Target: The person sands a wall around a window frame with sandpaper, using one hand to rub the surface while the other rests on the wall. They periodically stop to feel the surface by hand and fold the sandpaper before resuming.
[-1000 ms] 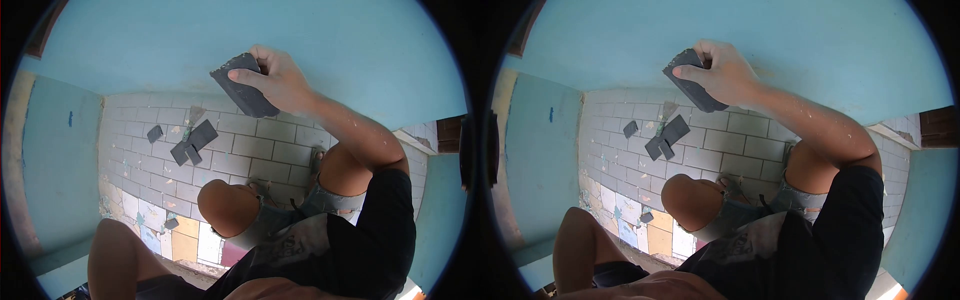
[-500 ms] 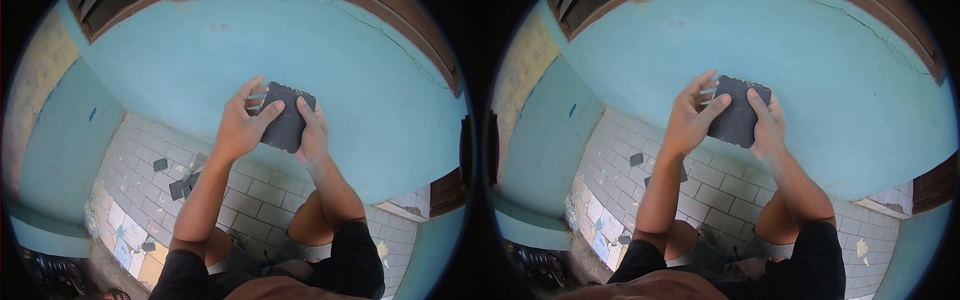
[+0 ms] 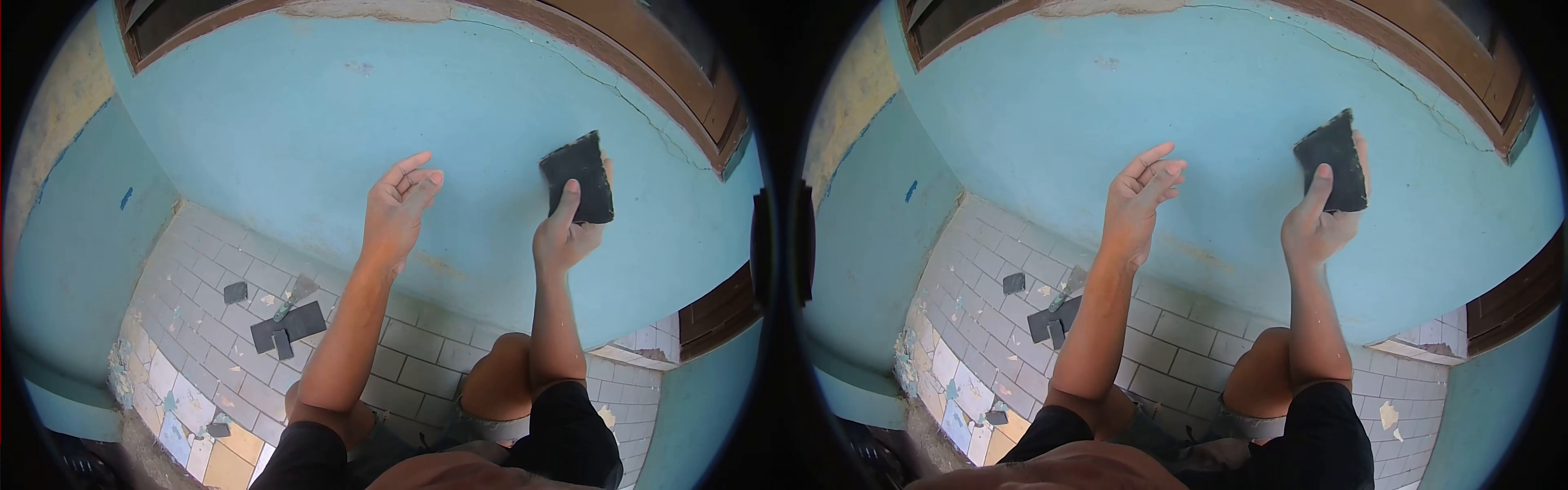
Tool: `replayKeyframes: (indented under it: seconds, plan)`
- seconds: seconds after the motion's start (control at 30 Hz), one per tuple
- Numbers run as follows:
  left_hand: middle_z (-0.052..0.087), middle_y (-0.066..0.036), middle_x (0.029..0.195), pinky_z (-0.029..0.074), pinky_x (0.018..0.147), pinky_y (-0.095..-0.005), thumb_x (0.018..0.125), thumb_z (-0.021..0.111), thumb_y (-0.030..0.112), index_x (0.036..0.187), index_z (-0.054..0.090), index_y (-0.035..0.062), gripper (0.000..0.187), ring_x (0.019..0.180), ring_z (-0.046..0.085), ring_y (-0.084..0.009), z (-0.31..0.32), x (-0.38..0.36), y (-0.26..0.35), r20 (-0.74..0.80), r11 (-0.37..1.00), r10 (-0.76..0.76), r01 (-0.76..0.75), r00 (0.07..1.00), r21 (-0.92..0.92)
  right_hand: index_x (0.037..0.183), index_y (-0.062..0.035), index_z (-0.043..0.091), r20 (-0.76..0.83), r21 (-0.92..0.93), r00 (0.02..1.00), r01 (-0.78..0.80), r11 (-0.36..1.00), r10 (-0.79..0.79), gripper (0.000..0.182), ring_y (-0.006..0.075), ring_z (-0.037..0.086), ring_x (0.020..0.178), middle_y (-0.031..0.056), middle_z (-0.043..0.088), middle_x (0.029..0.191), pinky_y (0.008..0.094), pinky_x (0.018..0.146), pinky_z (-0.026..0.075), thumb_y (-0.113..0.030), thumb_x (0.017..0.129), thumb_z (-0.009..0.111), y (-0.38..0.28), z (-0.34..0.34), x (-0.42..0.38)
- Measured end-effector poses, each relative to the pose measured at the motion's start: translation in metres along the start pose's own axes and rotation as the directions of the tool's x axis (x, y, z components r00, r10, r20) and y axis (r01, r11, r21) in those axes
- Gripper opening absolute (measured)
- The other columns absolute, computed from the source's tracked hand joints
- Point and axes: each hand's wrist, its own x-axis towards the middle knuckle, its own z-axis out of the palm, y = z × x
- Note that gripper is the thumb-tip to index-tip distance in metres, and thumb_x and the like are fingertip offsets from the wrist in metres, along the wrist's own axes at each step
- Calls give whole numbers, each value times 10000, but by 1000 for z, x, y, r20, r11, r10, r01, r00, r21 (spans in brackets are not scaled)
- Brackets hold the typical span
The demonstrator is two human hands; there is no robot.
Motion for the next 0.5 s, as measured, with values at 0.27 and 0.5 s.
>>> replayKeyframes:
  seconds: [0.27, 0.5]
  plan:
    - [721, -47, 1054, 485, 898, -315, 969, 732, 225, 1347, 605, -18, 467, 991, 638, -126, -11, 6, -17, -94, 996, 85, -84, 992, 17, 1428, -33, 591, 650, -418, 672, 706, 571, -355, 677, 382, 411, 1472, 195, 504, 1539, 508, 1229, 221, 107, 772, 495, 20, 40, -11]
    - [724, -82, 1053, 509, 870, -336, 927, 756, 152, 1324, 629, 16, 438, 976, 660, -172, -49, -5, -28, -10, 809, 411, -360, 911, 464, 1398, 94, 554, 281, -334, 809, 587, 737, -517, 519, 445, 488, 1405, 291, 538, 1467, 519, 1190, 329, 171, 894, 457, -3, 54, 19]
